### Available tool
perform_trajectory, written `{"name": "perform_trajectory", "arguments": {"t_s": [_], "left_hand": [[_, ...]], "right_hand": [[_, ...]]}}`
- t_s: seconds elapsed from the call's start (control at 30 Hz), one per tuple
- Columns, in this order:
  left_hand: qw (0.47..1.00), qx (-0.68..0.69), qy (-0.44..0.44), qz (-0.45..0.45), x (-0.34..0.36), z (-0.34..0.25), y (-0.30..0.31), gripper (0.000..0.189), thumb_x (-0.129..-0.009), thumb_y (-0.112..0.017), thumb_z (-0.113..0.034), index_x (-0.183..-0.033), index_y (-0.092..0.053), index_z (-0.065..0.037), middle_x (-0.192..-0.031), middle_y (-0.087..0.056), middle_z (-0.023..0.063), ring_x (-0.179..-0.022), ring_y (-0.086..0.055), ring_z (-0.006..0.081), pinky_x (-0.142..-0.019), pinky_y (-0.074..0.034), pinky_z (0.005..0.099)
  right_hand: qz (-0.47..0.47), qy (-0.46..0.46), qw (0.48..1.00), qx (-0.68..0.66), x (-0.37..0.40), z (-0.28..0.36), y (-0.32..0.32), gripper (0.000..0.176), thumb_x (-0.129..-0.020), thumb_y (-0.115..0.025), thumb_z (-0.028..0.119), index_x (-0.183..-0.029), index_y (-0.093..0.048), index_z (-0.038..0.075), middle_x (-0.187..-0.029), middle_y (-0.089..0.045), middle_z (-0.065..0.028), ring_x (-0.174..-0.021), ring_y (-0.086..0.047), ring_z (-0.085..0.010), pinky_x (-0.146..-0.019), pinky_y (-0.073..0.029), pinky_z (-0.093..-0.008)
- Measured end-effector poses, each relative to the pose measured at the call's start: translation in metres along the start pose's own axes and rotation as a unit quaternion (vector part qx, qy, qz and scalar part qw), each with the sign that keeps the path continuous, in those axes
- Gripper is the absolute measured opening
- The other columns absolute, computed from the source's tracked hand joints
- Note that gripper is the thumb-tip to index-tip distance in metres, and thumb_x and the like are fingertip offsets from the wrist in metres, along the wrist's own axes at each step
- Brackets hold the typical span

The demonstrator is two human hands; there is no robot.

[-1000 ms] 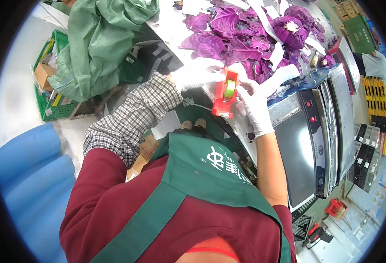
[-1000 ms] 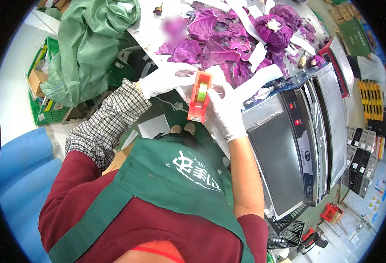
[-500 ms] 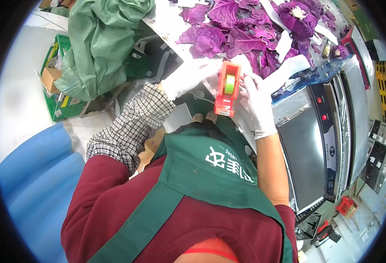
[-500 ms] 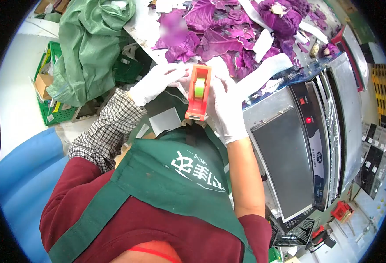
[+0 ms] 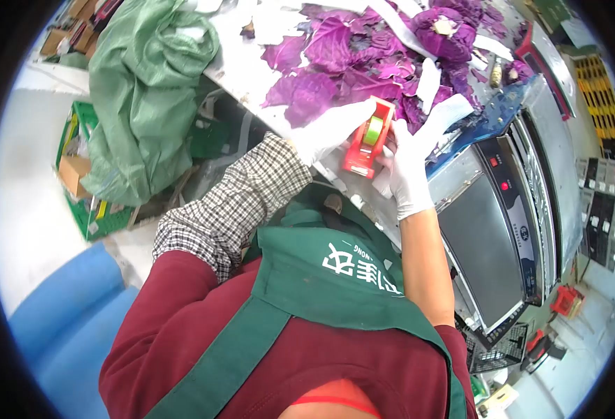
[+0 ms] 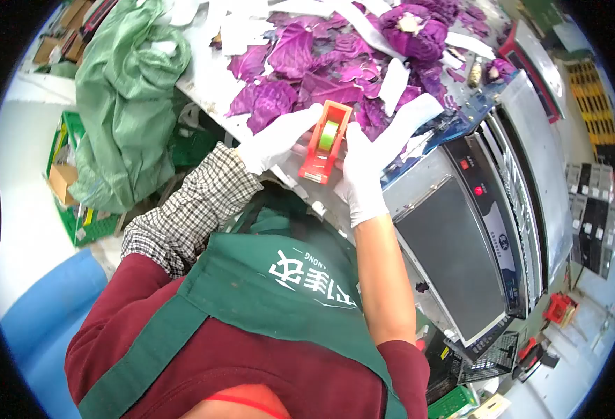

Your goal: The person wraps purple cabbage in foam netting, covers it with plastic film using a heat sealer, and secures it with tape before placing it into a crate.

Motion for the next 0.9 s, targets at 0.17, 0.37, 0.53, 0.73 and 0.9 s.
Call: {"name": "perform_trajectory", "arguments": {"t_s": [0.17, 0.37, 0.53, 0.73, 0.9], "left_hand": [[0.994, -0.081, -0.014, 0.075, -0.018, -0.008, 0.025, 0.045, -0.091, -0.049, -0.035, -0.125, -0.046, -0.005, -0.114, -0.057, 0.0077, -0.1, -0.057, 0.0171, -0.077, -0.048, 0.03], [0.973, -0.215, -0.088, -0.019, 0.012, -0.103, 0.13, 0.042, -0.088, -0.057, -0.023, -0.12, -0.05, 0.001, -0.097, -0.062, 0.0078, -0.081, -0.057, 0.0094, -0.069, -0.047, 0.023], [0.841, -0.377, -0.341, -0.184, -0.002, -0.198, 0.261, 0.026, -0.087, -0.054, -0.01, -0.11, -0.059, 0.0, -0.096, -0.064, 0.0094, -0.081, -0.059, 0.0121, -0.071, -0.047, 0.0225], [0.751, -0.488, -0.382, -0.23, -0.072, -0.26, 0.255, 0.023, -0.081, -0.058, -0.008, -0.104, -0.062, -0.003, -0.092, -0.064, 0.012, -0.085, -0.059, 0.0167, -0.075, -0.047, 0.0257], [0.866, -0.205, -0.424, -0.169, -0.157, -0.268, 0.279, 0.019, -0.08, -0.06, -0.008, -0.098, -0.061, -0.003, -0.088, -0.064, 0.0077, -0.086, -0.058, 0.0169, -0.075, -0.047, 0.0281]], "right_hand": [[-0.038, 0.016, 0.997, -0.071, -0.024, -0.012, 0.016, 0.072, -0.087, -0.055, 0.013, -0.142, -0.009, 0.007, -0.127, -0.044, -0.01, -0.108, -0.049, -0.017, -0.088, -0.043, -0.0276], [-0.179, 0.238, 0.947, 0.12, 0.017, 0.067, -0.014, 0.031, -0.093, -0.047, 0.021, -0.113, -0.055, -0.002, -0.109, -0.058, -0.0083, -0.1, -0.055, -0.0168, -0.083, -0.044, -0.027], [-0.173, 0.236, 0.948, 0.125, 0.014, 0.083, -0.063, 0.033, -0.094, -0.047, 0.024, -0.112, -0.055, -0.002, -0.109, -0.059, -0.0099, -0.101, -0.056, -0.0175, -0.087, -0.044, -0.029], [-0.174, 0.235, 0.939, 0.182, 0.003, 0.077, -0.113, 0.032, -0.092, -0.049, 0.025, -0.106, -0.059, -0.002, -0.103, -0.061, -0.0104, -0.092, -0.06, -0.0172, -0.083, -0.047, -0.029], [-0.127, 0.25, 0.949, 0.141, 0.009, 0.088, -0.156, 0.024, -0.09, -0.052, 0.013, -0.104, -0.059, -0.004, -0.098, -0.063, -0.0088, -0.09, -0.06, -0.0132, -0.079, -0.046, -0.024]]}}
Point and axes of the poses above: each hand's wrist, its own x-axis away from the middle knuckle, its own y-axis out of the back of the hand, z = x × y, the point moved 5 cm from there along -x, towards the middle knuckle
